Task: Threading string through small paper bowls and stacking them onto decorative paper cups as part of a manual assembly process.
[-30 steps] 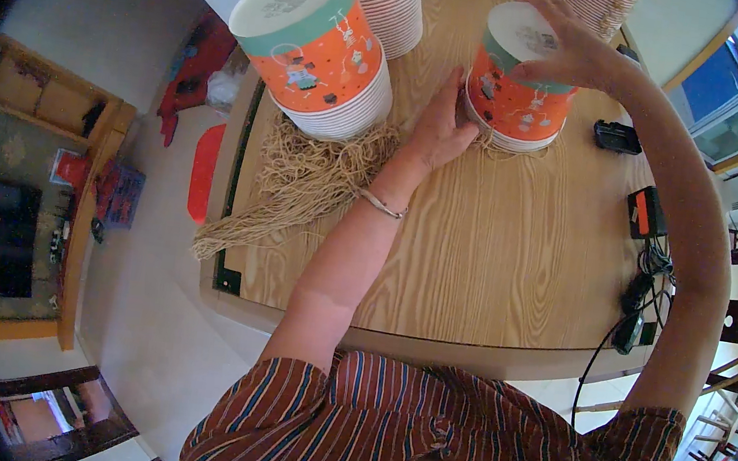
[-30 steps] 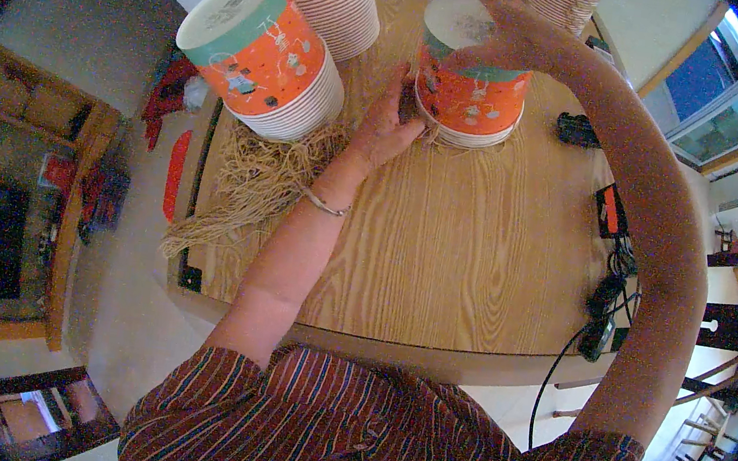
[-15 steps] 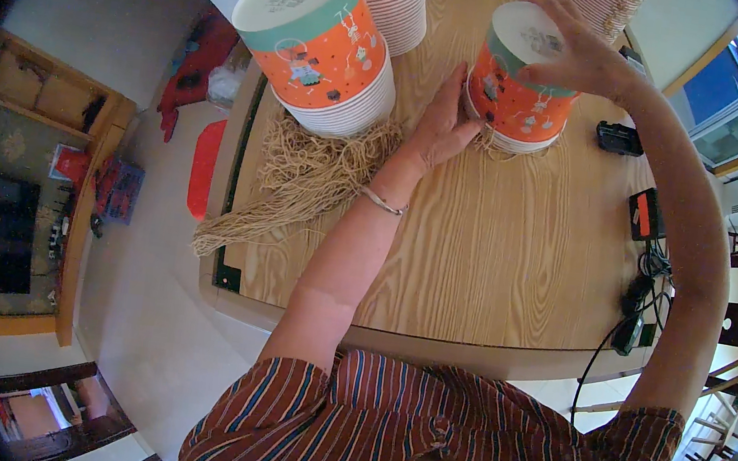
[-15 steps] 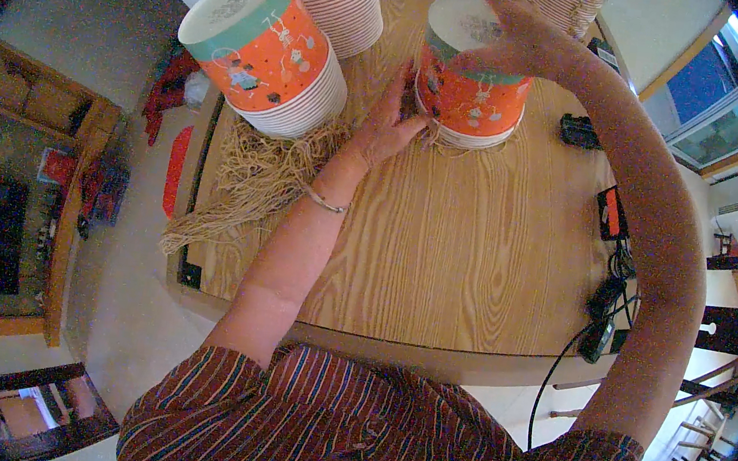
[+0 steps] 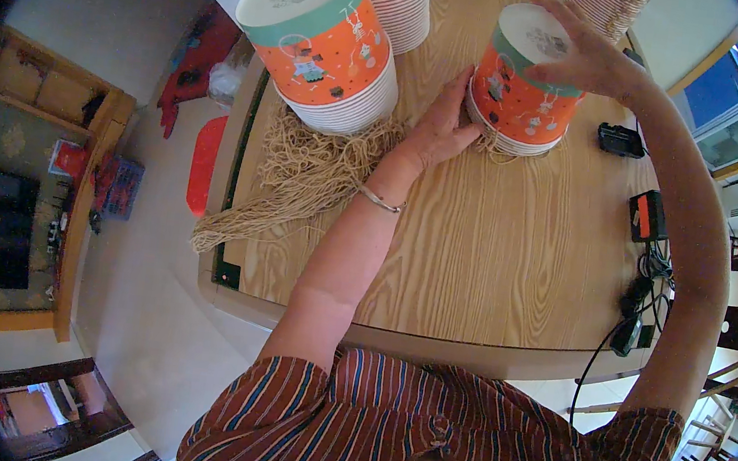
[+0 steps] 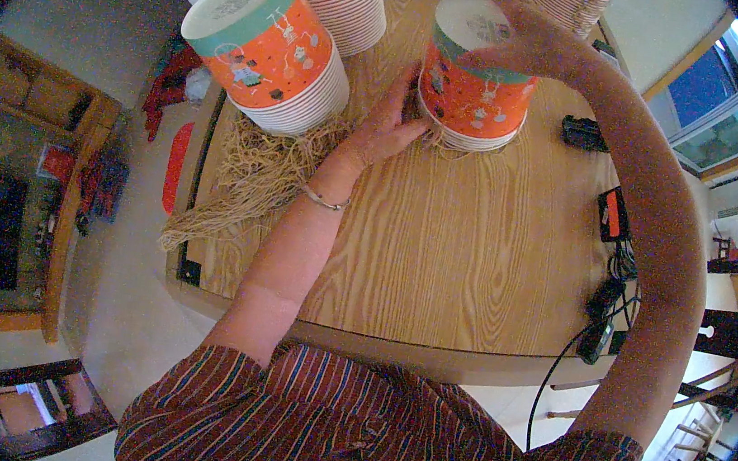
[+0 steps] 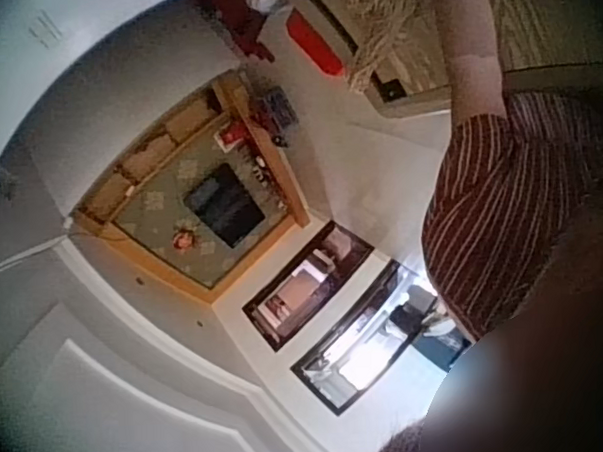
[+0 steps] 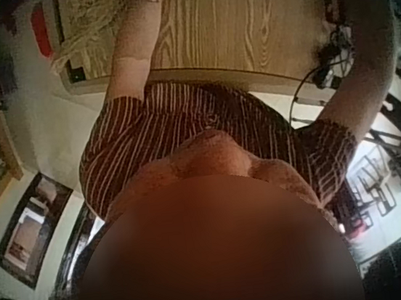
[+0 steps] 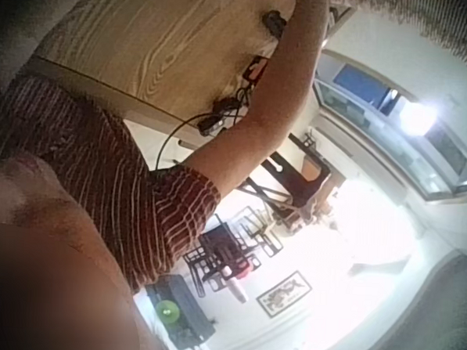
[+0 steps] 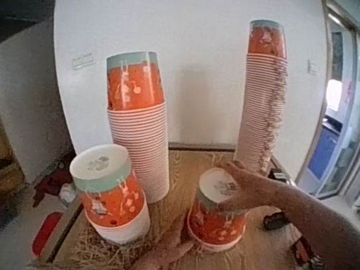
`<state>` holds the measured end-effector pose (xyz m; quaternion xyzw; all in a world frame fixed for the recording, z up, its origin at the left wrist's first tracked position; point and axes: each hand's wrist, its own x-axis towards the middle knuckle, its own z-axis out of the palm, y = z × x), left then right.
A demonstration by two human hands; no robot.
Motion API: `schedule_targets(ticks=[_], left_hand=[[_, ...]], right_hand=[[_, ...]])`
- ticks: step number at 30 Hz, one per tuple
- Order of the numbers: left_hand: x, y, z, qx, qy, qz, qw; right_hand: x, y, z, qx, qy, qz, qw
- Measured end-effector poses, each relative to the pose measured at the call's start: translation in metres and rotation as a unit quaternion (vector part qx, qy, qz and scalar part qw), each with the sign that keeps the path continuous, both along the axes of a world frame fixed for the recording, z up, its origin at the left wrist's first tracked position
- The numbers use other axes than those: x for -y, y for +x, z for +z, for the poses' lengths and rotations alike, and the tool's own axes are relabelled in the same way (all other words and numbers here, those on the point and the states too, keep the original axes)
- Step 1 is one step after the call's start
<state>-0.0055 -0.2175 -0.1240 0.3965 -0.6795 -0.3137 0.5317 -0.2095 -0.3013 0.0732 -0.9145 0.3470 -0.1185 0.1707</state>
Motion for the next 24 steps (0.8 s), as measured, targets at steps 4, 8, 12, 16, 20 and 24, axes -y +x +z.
schedule_targets(ticks=[4,8,12,16,20,24], left_hand=[[-0.001,-0.003,0.002,0.031,-0.007,0.023,0.999],[-0.003,-0.009,0.008,0.041,0.005,0.037,0.998],[0.004,-0.004,-0.003,0.037,-0.011,0.044,0.998],[0.000,-0.009,0.009,0.050,0.006,0.038,0.998],[-0.005,-0.004,0.009,0.072,0.017,0.093,0.993],[-0.012,-0.017,0.032,0.121,0.025,0.081,0.989]], right_hand=[[0.001,-0.003,-0.004,-0.010,-0.042,0.002,0.999],[0.002,-0.005,-0.003,-0.017,-0.059,0.006,0.998],[-0.005,0.005,-0.001,-0.017,-0.051,0.006,0.999],[-0.011,0.001,0.001,-0.004,-0.081,0.012,0.997],[-0.013,0.010,0.000,0.000,-0.113,0.019,0.993],[-0.002,-0.005,-0.002,0.035,-0.010,-0.020,0.999]])
